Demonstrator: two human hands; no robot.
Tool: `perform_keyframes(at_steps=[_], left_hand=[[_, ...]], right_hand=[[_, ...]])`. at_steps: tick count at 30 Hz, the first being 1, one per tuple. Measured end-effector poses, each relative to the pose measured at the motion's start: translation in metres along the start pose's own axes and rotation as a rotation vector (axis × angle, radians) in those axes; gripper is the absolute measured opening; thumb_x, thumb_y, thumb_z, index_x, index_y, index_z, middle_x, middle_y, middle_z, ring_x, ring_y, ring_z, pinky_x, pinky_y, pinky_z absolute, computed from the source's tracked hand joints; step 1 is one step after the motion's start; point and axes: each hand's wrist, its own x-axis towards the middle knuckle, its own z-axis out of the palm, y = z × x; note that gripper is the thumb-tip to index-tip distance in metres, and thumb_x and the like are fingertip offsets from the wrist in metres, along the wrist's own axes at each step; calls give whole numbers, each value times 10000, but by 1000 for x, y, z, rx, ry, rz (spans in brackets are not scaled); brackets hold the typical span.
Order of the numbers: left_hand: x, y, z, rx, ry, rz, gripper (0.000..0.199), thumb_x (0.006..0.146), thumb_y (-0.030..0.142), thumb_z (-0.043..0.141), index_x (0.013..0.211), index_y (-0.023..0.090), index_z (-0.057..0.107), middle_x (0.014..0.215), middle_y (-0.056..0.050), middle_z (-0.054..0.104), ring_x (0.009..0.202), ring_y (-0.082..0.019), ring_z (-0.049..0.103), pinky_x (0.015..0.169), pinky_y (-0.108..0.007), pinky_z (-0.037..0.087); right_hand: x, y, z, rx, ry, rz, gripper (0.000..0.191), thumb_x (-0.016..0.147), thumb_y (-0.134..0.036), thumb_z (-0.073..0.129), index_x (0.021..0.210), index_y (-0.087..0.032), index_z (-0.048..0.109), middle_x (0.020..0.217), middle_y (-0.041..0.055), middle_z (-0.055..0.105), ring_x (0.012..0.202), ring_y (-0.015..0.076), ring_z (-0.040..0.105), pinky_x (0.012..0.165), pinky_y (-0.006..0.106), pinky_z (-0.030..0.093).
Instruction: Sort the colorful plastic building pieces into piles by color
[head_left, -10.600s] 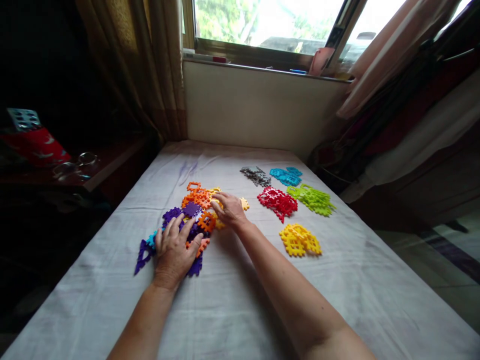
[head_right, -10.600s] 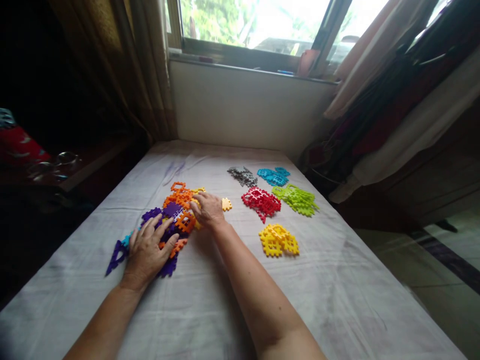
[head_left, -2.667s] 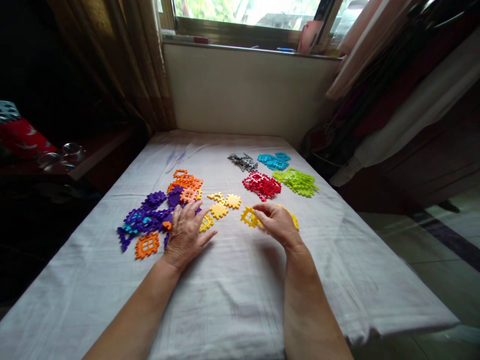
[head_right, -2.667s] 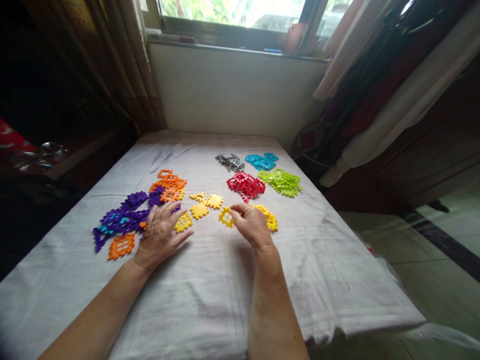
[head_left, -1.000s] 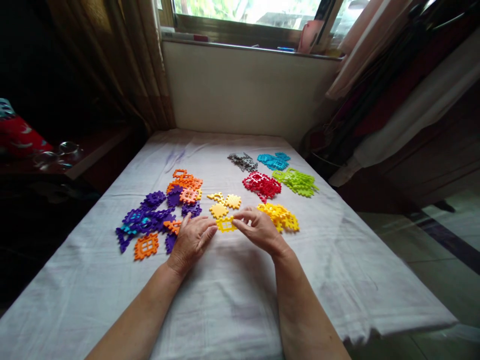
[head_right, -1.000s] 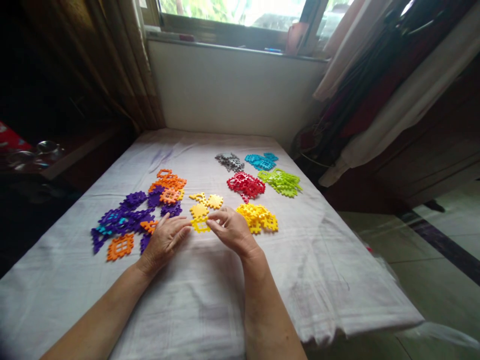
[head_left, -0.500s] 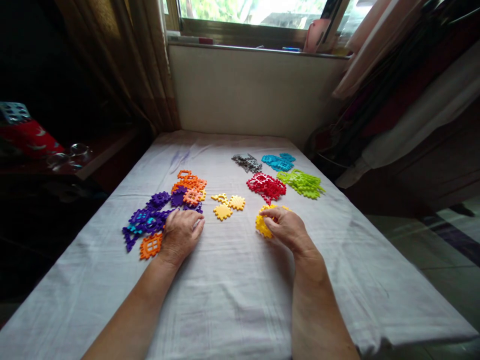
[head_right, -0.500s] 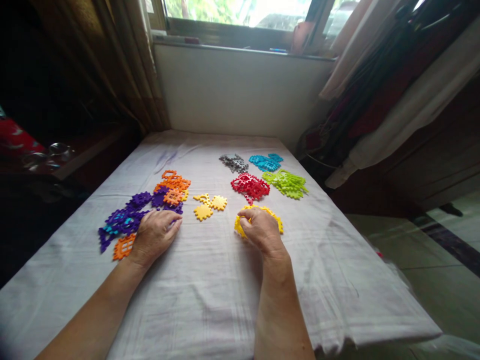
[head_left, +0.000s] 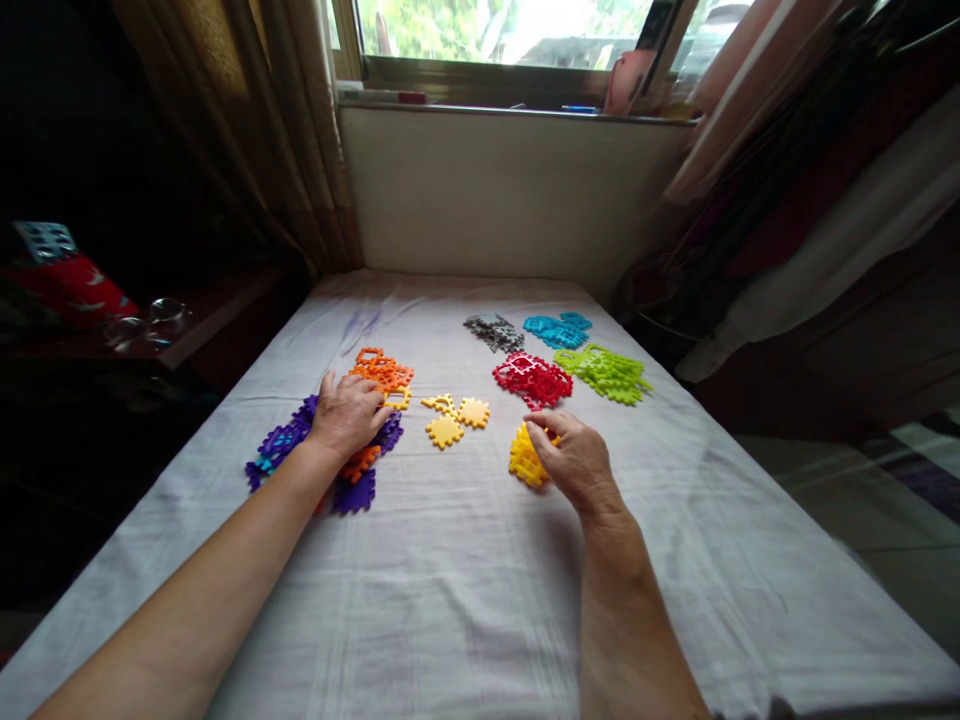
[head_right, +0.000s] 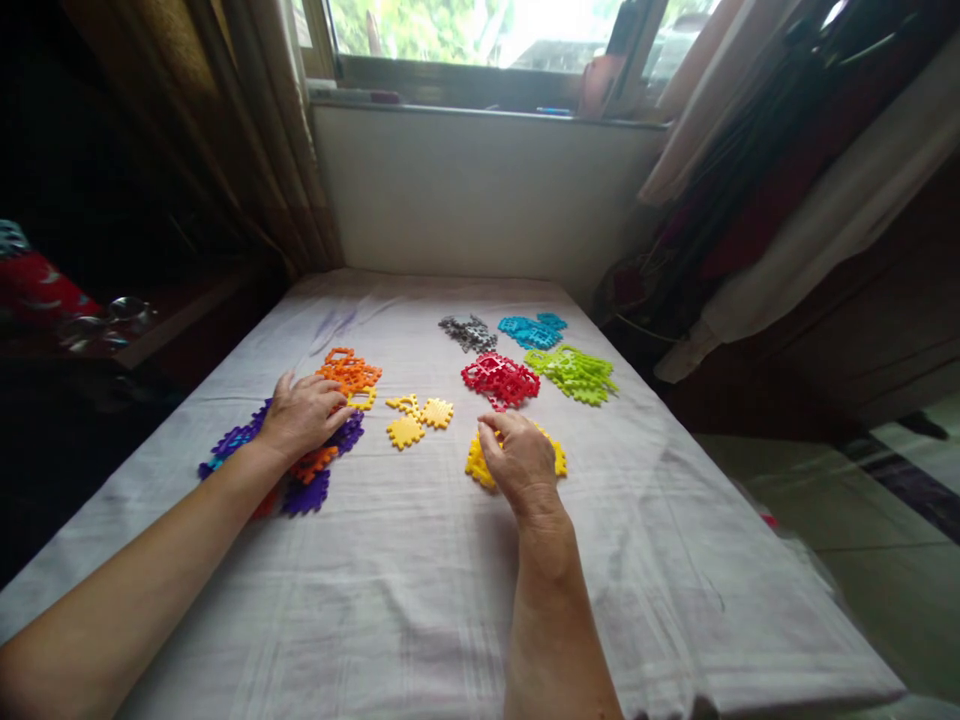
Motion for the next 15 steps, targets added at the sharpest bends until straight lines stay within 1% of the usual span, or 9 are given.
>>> perform_keyframes(at_steps=[3, 6, 10, 12, 15], left_hand=[[6, 8, -1, 2, -29, -20, 236, 861, 394, 559, 894, 246, 740, 1169, -100, 694, 1189, -323, 545, 1108, -573, 209], [19, 23, 0, 25, -100, -66, 264, 836, 431, 582, 867, 222, 740, 1155, -114, 692, 1185, -329, 542, 1098, -551, 242], [32, 37, -2, 10, -188, -171, 193, 797, 352, 610, 815, 205, 733, 1114, -114, 704, 1164, -329, 554, 1089, -552, 266], [32, 41, -5, -14, -197, -177, 184, 802, 333, 597, 818, 215, 737, 1137, -102, 704, 1167, -325, 557, 1084, -552, 280], [24, 51, -8, -109, -154, -149, 188, 811, 374, 608, 844, 241, 737, 1245, -71, 677, 1224, -317, 533, 1093, -537, 294]], right_hand=[[1, 0, -2, 83, 76, -10, 253, 837, -337, 537, 884, -242, 766, 930, 53, 763, 833, 196, 692, 768, 305, 524], [3, 2, -5, 132, 148, -10, 265, 835, -345, 533, 882, -231, 768, 911, 59, 766, 796, 195, 689, 769, 311, 530], [6, 6, -9, 150, 296, 10, 281, 837, -365, 527, 861, -221, 767, 861, 64, 764, 747, 196, 680, 763, 316, 538], [7, 7, -11, 156, 377, 32, 292, 843, -381, 527, 854, -214, 766, 847, 68, 762, 729, 197, 676, 760, 318, 544], [8, 8, -13, 172, 454, 61, 306, 848, -393, 531, 864, -198, 767, 845, 77, 761, 748, 206, 684, 761, 324, 551]])
